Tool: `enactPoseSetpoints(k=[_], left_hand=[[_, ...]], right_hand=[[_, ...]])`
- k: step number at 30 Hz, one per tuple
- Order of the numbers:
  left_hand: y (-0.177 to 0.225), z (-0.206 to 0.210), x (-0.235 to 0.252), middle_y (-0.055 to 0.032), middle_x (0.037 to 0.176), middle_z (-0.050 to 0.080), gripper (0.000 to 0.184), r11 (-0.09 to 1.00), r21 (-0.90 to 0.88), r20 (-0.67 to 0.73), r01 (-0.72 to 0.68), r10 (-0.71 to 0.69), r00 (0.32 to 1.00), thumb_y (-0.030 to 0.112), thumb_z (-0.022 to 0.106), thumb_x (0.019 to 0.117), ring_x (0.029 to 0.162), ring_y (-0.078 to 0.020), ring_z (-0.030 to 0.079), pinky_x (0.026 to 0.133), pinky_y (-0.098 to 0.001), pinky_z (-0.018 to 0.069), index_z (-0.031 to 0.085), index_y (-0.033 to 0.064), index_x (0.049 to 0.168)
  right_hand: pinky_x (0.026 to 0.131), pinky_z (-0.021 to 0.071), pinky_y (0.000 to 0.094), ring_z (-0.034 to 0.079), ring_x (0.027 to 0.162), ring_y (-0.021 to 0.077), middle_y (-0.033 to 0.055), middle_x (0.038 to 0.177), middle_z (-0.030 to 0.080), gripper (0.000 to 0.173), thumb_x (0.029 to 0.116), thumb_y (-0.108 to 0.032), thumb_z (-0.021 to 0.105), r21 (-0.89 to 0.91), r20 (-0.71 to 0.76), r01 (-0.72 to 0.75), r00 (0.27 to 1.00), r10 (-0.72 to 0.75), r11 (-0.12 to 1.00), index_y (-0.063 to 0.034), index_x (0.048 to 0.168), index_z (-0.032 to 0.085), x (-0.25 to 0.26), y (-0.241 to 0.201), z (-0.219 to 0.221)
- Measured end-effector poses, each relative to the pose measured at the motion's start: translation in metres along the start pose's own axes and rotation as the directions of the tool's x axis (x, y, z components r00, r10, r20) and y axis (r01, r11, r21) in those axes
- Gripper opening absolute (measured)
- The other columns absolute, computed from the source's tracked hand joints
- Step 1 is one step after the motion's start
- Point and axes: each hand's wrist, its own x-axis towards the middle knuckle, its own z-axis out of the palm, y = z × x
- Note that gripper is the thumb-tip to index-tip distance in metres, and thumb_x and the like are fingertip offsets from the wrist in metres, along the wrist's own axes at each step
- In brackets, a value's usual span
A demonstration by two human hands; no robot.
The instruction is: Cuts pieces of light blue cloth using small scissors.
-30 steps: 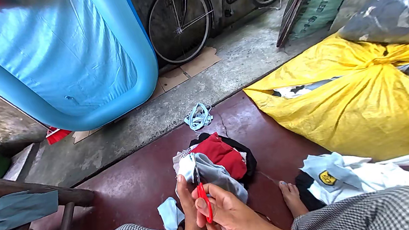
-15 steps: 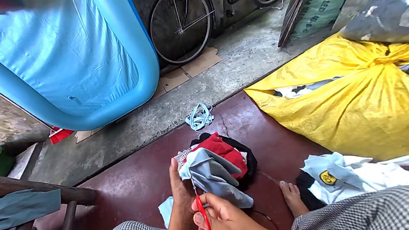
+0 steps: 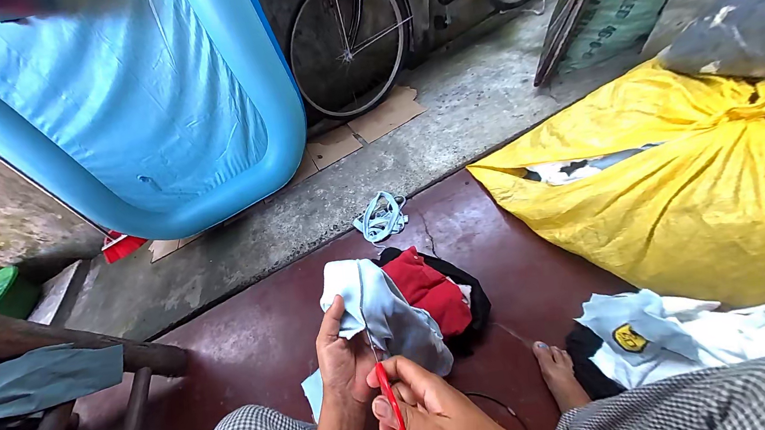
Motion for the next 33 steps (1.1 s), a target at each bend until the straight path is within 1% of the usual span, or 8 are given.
enactPoseSetpoints(k=[4, 5, 8, 11, 14, 19, 23, 33], left_hand=[[-0.001, 0.006, -0.009, -0.017, 0.091, 0.073, 0.03, 0.995, 0.08, 0.011, -0.065, 0.064, 0.998, 0.017, 0.041, 0.1032, 0.083, -0.0237, 0.074, 0.075, -0.0394, 0.062, 0.066, 0.0014, 0.102], [0.0, 0.007, -0.011, -0.0157, 0.086, 0.073, 0.032, 0.992, 0.111, 0.013, -0.066, 0.065, 0.998, 0.017, 0.04, 0.1027, 0.078, -0.0213, 0.073, 0.071, -0.0366, 0.062, 0.067, 0.0016, 0.097], [0.001, 0.005, -0.014, -0.0143, 0.08, 0.071, 0.033, 0.989, 0.136, 0.049, -0.059, 0.053, 0.997, 0.017, 0.04, 0.1005, 0.07, -0.0186, 0.071, 0.066, -0.0338, 0.0607, 0.067, 0.0015, 0.089], [0.001, 0.001, -0.016, -0.0155, 0.081, 0.072, 0.031, 0.994, 0.106, 0.088, -0.022, 0.012, 0.996, 0.017, 0.042, 0.0985, 0.073, -0.0203, 0.072, 0.068, -0.0355, 0.0611, 0.068, 0.0008, 0.09], [0.0, 0.003, -0.021, -0.0142, 0.08, 0.072, 0.034, 0.993, 0.119, 0.078, 0.0, -0.009, 0.997, 0.016, 0.04, 0.0999, 0.073, -0.0185, 0.073, 0.068, -0.0333, 0.0611, 0.068, 0.0013, 0.088], [-0.003, 0.004, -0.024, -0.0121, 0.078, 0.072, 0.035, 0.977, 0.207, 0.06, -0.06, 0.048, 0.997, 0.012, 0.039, 0.099, 0.073, -0.0158, 0.072, 0.069, -0.031, 0.0607, 0.069, 0.0015, 0.085], [-0.006, 0.007, -0.026, -0.008, 0.073, 0.069, 0.034, 0.944, 0.306, 0.008, -0.123, 0.127, 0.992, 0.01, 0.039, 0.0993, 0.067, -0.0113, 0.069, 0.065, -0.027, 0.0585, 0.067, 0.0031, 0.081], [-0.004, 0.008, -0.027, -0.0114, 0.079, 0.073, 0.035, 0.948, 0.289, 0.042, -0.133, 0.126, 0.991, 0.012, 0.039, 0.1001, 0.076, -0.0158, 0.073, 0.072, -0.032, 0.0612, 0.069, 0.0021, 0.085]], right_hand=[[0.063, 0.0607, 0.0371, 0.068, 0.075, 0.018, 0.0053, 0.093, 0.065, 0.033, 0.1058, -0.023, 0.054, 0.067, 0.066, 0.071, 0.995, -0.075, 0.995, -0.0054, 0.132, 0.044, 0.003, -0.004, 0.001], [0.063, 0.0605, 0.0374, 0.067, 0.074, 0.0177, 0.0051, 0.094, 0.065, 0.034, 0.1064, -0.024, 0.052, 0.065, 0.079, 0.083, 0.993, -0.088, 0.994, -0.0051, 0.133, 0.043, 0.002, -0.006, 0.003], [0.062, 0.061, 0.0375, 0.067, 0.071, 0.0181, 0.0056, 0.094, 0.065, 0.036, 0.1083, -0.029, 0.049, 0.098, 0.103, 0.104, 0.988, -0.114, 0.99, -0.0049, 0.133, 0.041, 0.002, -0.009, 0.005], [0.065, 0.0612, 0.0387, 0.067, 0.072, 0.0188, 0.007, 0.096, 0.065, 0.038, 0.1087, -0.03, 0.048, 0.117, 0.1, 0.114, 0.987, -0.126, 0.987, -0.0037, 0.135, 0.04, 0.0, -0.009, 0.008], [0.064, 0.0614, 0.0391, 0.067, 0.07, 0.0184, 0.0069, 0.095, 0.065, 0.036, 0.1085, -0.027, 0.049, 0.128, 0.086, 0.119, 0.988, -0.13, 0.985, -0.0029, 0.134, 0.04, -0.001, -0.008, 0.01], [0.064, 0.0614, 0.04, 0.067, 0.071, 0.0188, 0.0069, 0.093, 0.065, 0.035, 0.1079, -0.024, 0.05, 0.114, 0.025, 0.117, 0.992, -0.12, 0.987, -0.0015, 0.133, 0.041, -0.003, -0.012, 0.015], [0.063, 0.061, 0.0391, 0.067, 0.07, 0.0182, 0.0055, 0.09, 0.064, 0.036, 0.1071, -0.026, 0.052, 0.065, 0.018, 0.139, 0.99, -0.14, 0.988, -0.0016, 0.132, 0.043, 0.0, -0.012, 0.011], [0.061, 0.062, 0.0383, 0.068, 0.071, 0.0191, 0.006, 0.089, 0.065, 0.034, 0.1052, -0.023, 0.056, -0.027, -0.025, 0.11, 0.994, -0.111, 0.994, -0.0021, 0.13, 0.048, 0.001, -0.015, 0.008]])
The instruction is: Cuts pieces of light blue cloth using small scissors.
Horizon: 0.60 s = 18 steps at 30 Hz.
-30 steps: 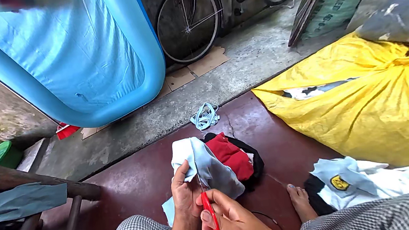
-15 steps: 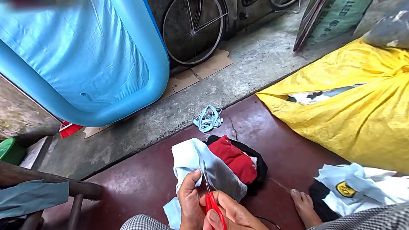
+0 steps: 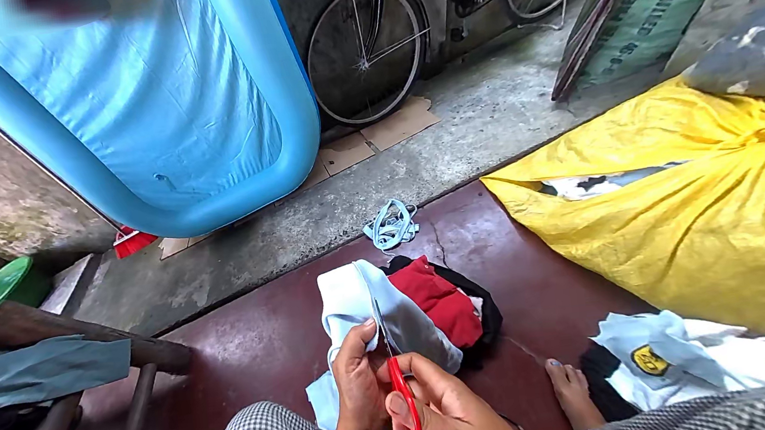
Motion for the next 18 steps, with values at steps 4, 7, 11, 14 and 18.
enactPoseSetpoints(k=[4, 7, 11, 14, 18], left_hand=[[0.0005, 0.0012, -0.0016, -0.009, 0.073, 0.071, 0.035, 0.999, 0.032, -0.026, -0.01, 0.011, 1.0, 0.011, 0.04, 0.0987, 0.068, -0.0126, 0.071, 0.065, -0.0283, 0.0595, 0.068, 0.0031, 0.08], [0.0011, -0.0009, -0.0033, -0.0077, 0.071, 0.07, 0.034, 0.998, 0.052, 0.003, -0.029, 0.029, 1.0, 0.01, 0.041, 0.0974, 0.066, -0.0112, 0.07, 0.064, -0.027, 0.0591, 0.069, 0.0033, 0.079], [0.0004, -0.0035, -0.0042, -0.0083, 0.074, 0.071, 0.033, 0.995, 0.082, 0.027, -0.048, 0.046, 0.999, 0.01, 0.042, 0.0968, 0.07, -0.0117, 0.071, 0.067, -0.0278, 0.0593, 0.069, 0.003, 0.08], [0.0014, -0.0044, -0.0044, -0.0089, 0.074, 0.072, 0.034, 0.996, 0.081, 0.033, -0.027, 0.024, 0.999, 0.011, 0.041, 0.0977, 0.07, -0.0123, 0.071, 0.067, -0.0285, 0.06, 0.069, 0.0027, 0.082], [0.0024, -0.0031, -0.0062, -0.008, 0.074, 0.072, 0.035, 0.995, 0.101, 0.041, -0.022, 0.018, 0.999, 0.013, 0.04, 0.0987, 0.07, -0.0112, 0.072, 0.067, -0.028, 0.0602, 0.069, 0.004, 0.082]], right_hand=[[0.063, 0.0616, 0.0386, 0.068, 0.071, 0.0184, 0.0054, 0.089, 0.064, 0.035, 0.1061, -0.025, 0.054, 0.02, 0.052, 0.024, 0.998, -0.025, 1.0, -0.0025, 0.131, 0.045, 0.0023, 0.0008, -0.0021], [0.066, 0.0618, 0.0383, 0.067, 0.071, 0.016, 0.0027, 0.089, 0.063, 0.036, 0.1055, -0.03, 0.055, 0.028, 0.083, 0.021, 0.996, -0.024, 0.999, -0.006, 0.129, 0.043, 0.0053, -0.0014, -0.0056], [0.066, 0.0612, 0.0378, 0.066, 0.072, 0.0156, 0.0021, 0.089, 0.063, 0.035, 0.105, -0.029, 0.056, 0.032, 0.081, 0.028, 0.996, -0.031, 0.999, -0.0066, 0.128, 0.043, 0.0053, 0.0003, -0.0061], [0.063, 0.0618, 0.0381, 0.067, 0.07, 0.0174, 0.0036, 0.087, 0.063, 0.036, 0.1046, -0.029, 0.058, -0.003, 0.049, 0.032, 0.998, -0.032, 0.999, -0.005, 0.128, 0.046, 0.0052, 0.0007, -0.006], [0.062, 0.062, 0.0379, 0.067, 0.069, 0.0175, 0.0041, 0.088, 0.064, 0.035, 0.1046, -0.027, 0.058, 0.017, 0.04, 0.025, 0.999, -0.026, 1.0, -0.0045, 0.129, 0.046, 0.0052, -0.0007, -0.0042]])
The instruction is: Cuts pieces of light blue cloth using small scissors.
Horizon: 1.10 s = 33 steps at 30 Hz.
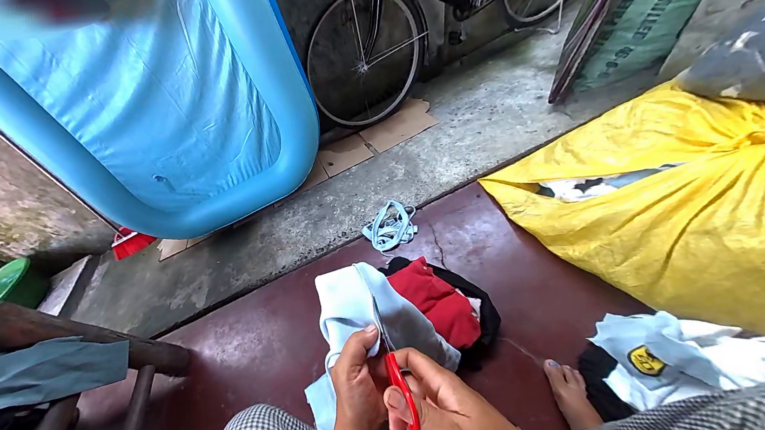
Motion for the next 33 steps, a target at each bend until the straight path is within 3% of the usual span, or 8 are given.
enactPoseSetpoints(k=[3, 6, 12, 18, 24, 27, 30, 33], left_hand=[[-0.002, -0.002, 0.0, -0.0044, 0.068, 0.069, 0.034, 1.0, 0.015, 0.035, -0.013, 0.012, 0.999, 0.012, 0.042, 0.0962, 0.063, -0.0077, 0.068, 0.061, -0.0241, 0.0569, 0.07, 0.0067, 0.076], [-0.003, -0.005, -0.001, -0.0044, 0.07, 0.07, 0.034, 1.0, 0.017, 0.109, -0.026, 0.024, 0.994, 0.014, 0.044, 0.097, 0.066, -0.0079, 0.069, 0.063, -0.0246, 0.0574, 0.072, 0.007, 0.079], [-0.002, -0.005, -0.001, -0.006, 0.071, 0.071, 0.036, 1.0, 0.015, 0.122, 0.004, -0.006, 0.993, 0.016, 0.042, 0.0978, 0.066, -0.0097, 0.07, 0.063, -0.0264, 0.0584, 0.072, 0.0059, 0.08], [-0.004, -0.01, -0.002, -0.0022, 0.073, 0.071, 0.035, 1.0, 0.018, 0.245, -0.007, 0.002, 0.97, 0.019, 0.046, 0.0995, 0.068, -0.0062, 0.069, 0.065, -0.0233, 0.0575, 0.075, 0.0086, 0.083], [-0.004, -0.011, -0.002, -0.0034, 0.073, 0.071, 0.035, 0.998, 0.055, 0.209, -0.01, -0.002, 0.978, 0.016, 0.044, 0.0986, 0.069, -0.0073, 0.07, 0.067, -0.025, 0.0582, 0.074, 0.0079, 0.083], [-0.004, -0.013, -0.002, -0.0041, 0.072, 0.071, 0.034, 0.998, 0.064, 0.208, -0.011, -0.002, 0.978, 0.016, 0.045, 0.098, 0.068, -0.0081, 0.069, 0.065, -0.0254, 0.058, 0.074, 0.007, 0.083], [-0.006, -0.014, -0.002, 0.0012, 0.066, 0.067, 0.034, 0.994, 0.105, 0.244, -0.039, 0.012, 0.97, 0.017, 0.045, 0.098, 0.061, -0.0039, 0.064, 0.061, -0.0216, 0.0543, 0.074, 0.0104, 0.08], [-0.007, -0.016, -0.002, -0.0005, 0.069, 0.069, 0.033, 0.993, 0.108, 0.224, -0.041, 0.016, 0.974, 0.016, 0.046, 0.0973, 0.064, -0.005, 0.066, 0.063, -0.0227, 0.0558, 0.075, 0.0094, 0.081]], right_hand=[[0.066, 0.0616, 0.0373, 0.066, 0.071, 0.0143, 0.0009, 0.088, 0.063, 0.034, 0.1059, -0.031, 0.054, 0.014, 0.06, 0.045, 0.997, -0.046, 0.999, -0.0077, 0.127, 0.043, 0.003, 0.0, -0.005], [0.067, 0.0614, 0.0361, 0.066, 0.072, 0.013, 0.0, 0.09, 0.063, 0.032, 0.1058, -0.032, 0.054, 0.012, 0.073, 0.07, 0.995, -0.07, 0.997, -0.0089, 0.126, 0.043, 0.005, -0.001, -0.007], [0.064, 0.062, 0.0366, 0.067, 0.072, 0.0162, 0.0021, 0.087, 0.062, 0.034, 0.1046, -0.028, 0.058, 0.008, 0.016, 0.056, 0.998, -0.056, 0.998, -0.0066, 0.128, 0.045, 0.004, 0.001, -0.006], [0.066, 0.0614, 0.0345, 0.066, 0.073, 0.013, -0.0005, 0.089, 0.063, 0.034, 0.1053, -0.035, 0.055, 0.002, 0.063, 0.11, 0.992, -0.11, 0.994, -0.0097, 0.126, 0.044, 0.009, -0.003, -0.012], [0.063, 0.0615, 0.0362, 0.067, 0.071, 0.016, 0.0017, 0.086, 0.063, 0.031, 0.1037, -0.027, 0.058, 0.023, -0.002, 0.052, 0.999, -0.052, 0.998, -0.0082, 0.127, 0.047, 0.009, -0.006, -0.012], [0.064, 0.0611, 0.0354, 0.066, 0.07, 0.0148, 0.0011, 0.087, 0.063, 0.033, 0.104, -0.031, 0.058, 0.03, 0.022, 0.037, 0.999, -0.037, 0.999, -0.0097, 0.127, 0.047, 0.01, -0.007, -0.014], [0.066, 0.0611, 0.0345, 0.066, 0.072, 0.0133, 0.0003, 0.09, 0.063, 0.034, 0.1051, -0.034, 0.055, 0.0, 0.058, 0.05, 0.997, -0.05, 0.999, -0.01, 0.128, 0.044, 0.014, -0.011, -0.02], [0.066, 0.0601, 0.0326, 0.066, 0.073, 0.0123, -0.0004, 0.09, 0.063, 0.034, 0.1048, -0.034, 0.055, -0.015, 0.064, 0.04, 0.997, -0.038, 0.999, -0.01, 0.128, 0.045, 0.015, -0.013, -0.023]])
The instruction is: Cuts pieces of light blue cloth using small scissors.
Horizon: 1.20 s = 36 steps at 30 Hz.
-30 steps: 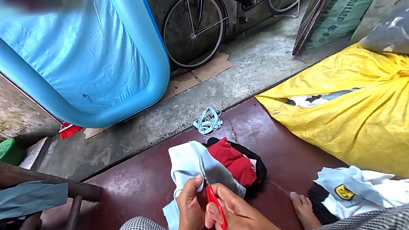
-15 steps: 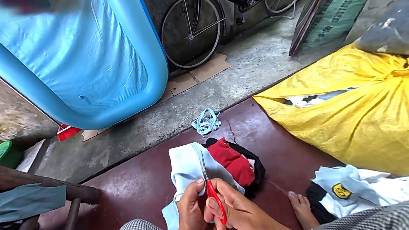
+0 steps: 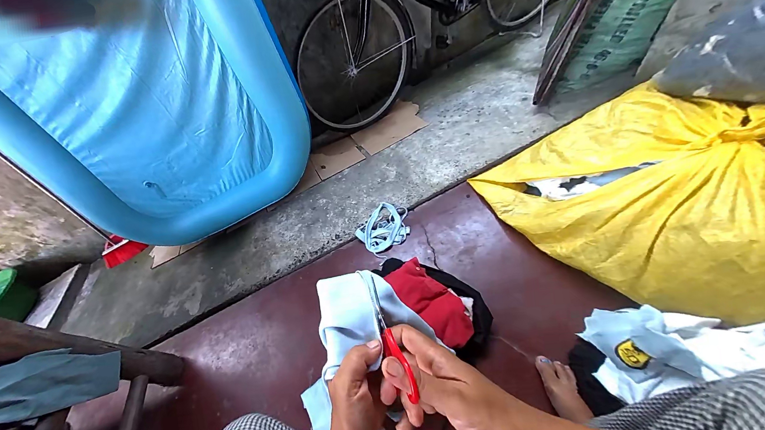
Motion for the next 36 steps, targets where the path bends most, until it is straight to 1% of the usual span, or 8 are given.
enactPoseSetpoints(k=[5, 10, 18, 23, 27, 29, 34, 36], left_hand=[[0.0, -0.001, -0.001, -0.0029, 0.069, 0.07, 0.031, 0.999, -0.036, -0.026, 0.022, -0.023, 0.999, 0.013, 0.047, 0.0959, 0.065, -0.0073, 0.068, 0.064, -0.0247, 0.0574, 0.074, 0.0071, 0.081], [-0.001, -0.001, -0.002, 0.0036, 0.064, 0.066, 0.037, 0.998, 0.031, 0.014, -0.048, 0.047, 0.999, 0.011, 0.045, 0.0973, 0.06, -0.0017, 0.063, 0.06, -0.0193, 0.0533, 0.073, 0.0125, 0.073], [-0.004, -0.005, -0.003, 0.005, 0.067, 0.068, 0.037, 0.995, 0.049, 0.07, -0.092, 0.088, 0.994, 0.013, 0.046, 0.0986, 0.064, -0.0007, 0.064, 0.063, -0.0189, 0.054, 0.075, 0.0144, 0.076], [-0.007, -0.006, -0.004, 0.0044, 0.068, 0.068, 0.037, 0.991, 0.08, 0.03, -0.111, 0.109, 0.994, 0.012, 0.045, 0.0975, 0.065, -0.0013, 0.065, 0.064, -0.0197, 0.0542, 0.075, 0.0146, 0.076], [-0.008, -0.009, -0.005, 0.0042, 0.072, 0.07, 0.036, 0.988, 0.105, 0.05, -0.117, 0.113, 0.992, 0.013, 0.047, 0.0985, 0.069, -0.0017, 0.066, 0.066, -0.0202, 0.0556, 0.076, 0.0155, 0.078], [-0.008, -0.008, -0.005, 0.004, 0.07, 0.069, 0.036, 0.99, 0.099, 0.05, -0.1, 0.095, 0.994, 0.013, 0.047, 0.0976, 0.067, -0.002, 0.066, 0.065, -0.0204, 0.0551, 0.075, 0.0155, 0.076], [-0.008, -0.005, -0.004, 0.0053, 0.07, 0.069, 0.035, 0.993, 0.084, 0.062, -0.083, 0.078, 0.995, 0.011, 0.046, 0.0961, 0.067, -0.001, 0.065, 0.065, -0.0198, 0.0547, 0.074, 0.0159, 0.075], [-0.009, -0.005, -0.004, 0.0049, 0.069, 0.068, 0.035, 0.995, 0.072, 0.054, -0.076, 0.072, 0.996, 0.01, 0.046, 0.0954, 0.066, -0.0014, 0.065, 0.065, -0.0201, 0.0546, 0.074, 0.0149, 0.074]], right_hand=[[0.064, 0.0612, 0.0351, 0.067, 0.071, 0.0159, 0.0022, 0.087, 0.064, 0.031, 0.1038, -0.027, 0.057, 0.037, -0.055, -0.018, 0.998, 0.02, 0.999, -0.008, 0.126, 0.049, 0.0, 0.001, 0.0], [0.068, 0.0615, 0.036, 0.066, 0.071, 0.0144, 0.0015, 0.088, 0.063, 0.029, 0.1062, -0.03, 0.052, 0.044, -0.018, -0.04, 0.999, 0.041, 0.998, -0.0096, 0.126, 0.046, 0.001, -0.005, -0.001], [0.068, 0.0589, 0.0312, 0.065, 0.073, 0.012, 0.0006, 0.092, 0.063, 0.034, 0.1044, -0.035, 0.055, -0.029, 0.021, -0.062, 0.998, 0.063, 0.998, -0.0106, 0.126, 0.046, 0.004, -0.01, -0.008], [0.067, 0.0581, 0.0303, 0.066, 0.075, 0.0118, 0.0007, 0.093, 0.064, 0.037, 0.1035, -0.038, 0.055, -0.074, 0.016, -0.08, 0.997, 0.081, 0.994, -0.0113, 0.127, 0.047, 0.005, -0.011, -0.009], [0.066, 0.0592, 0.0316, 0.067, 0.075, 0.0143, 0.0022, 0.091, 0.065, 0.033, 0.1021, -0.03, 0.059, -0.042, -0.046, -0.075, 0.996, 0.073, 0.996, -0.0089, 0.126, 0.051, 0.004, -0.009, -0.008], [0.065, 0.0606, 0.0333, 0.068, 0.074, 0.0158, 0.0033, 0.089, 0.065, 0.03, 0.1018, -0.028, 0.06, -0.019, -0.079, -0.093, 0.993, 0.091, 0.995, -0.008, 0.124, 0.053, 0.004, -0.011, -0.006], [0.066, 0.0592, 0.0318, 0.063, 0.066, 0.012, 0.0016, 0.088, 0.064, 0.029, 0.1063, -0.033, 0.052, 0.021, -0.018, -0.115, 0.993, 0.115, 0.993, -0.0106, 0.123, 0.049, 0.006, -0.019, -0.011], [0.066, 0.059, 0.0317, 0.063, 0.067, 0.0123, 0.0019, 0.089, 0.065, 0.03, 0.1062, -0.035, 0.053, 0.007, -0.003, -0.134, 0.991, 0.134, 0.991, -0.011, 0.124, 0.049, 0.007, -0.021, -0.015]])
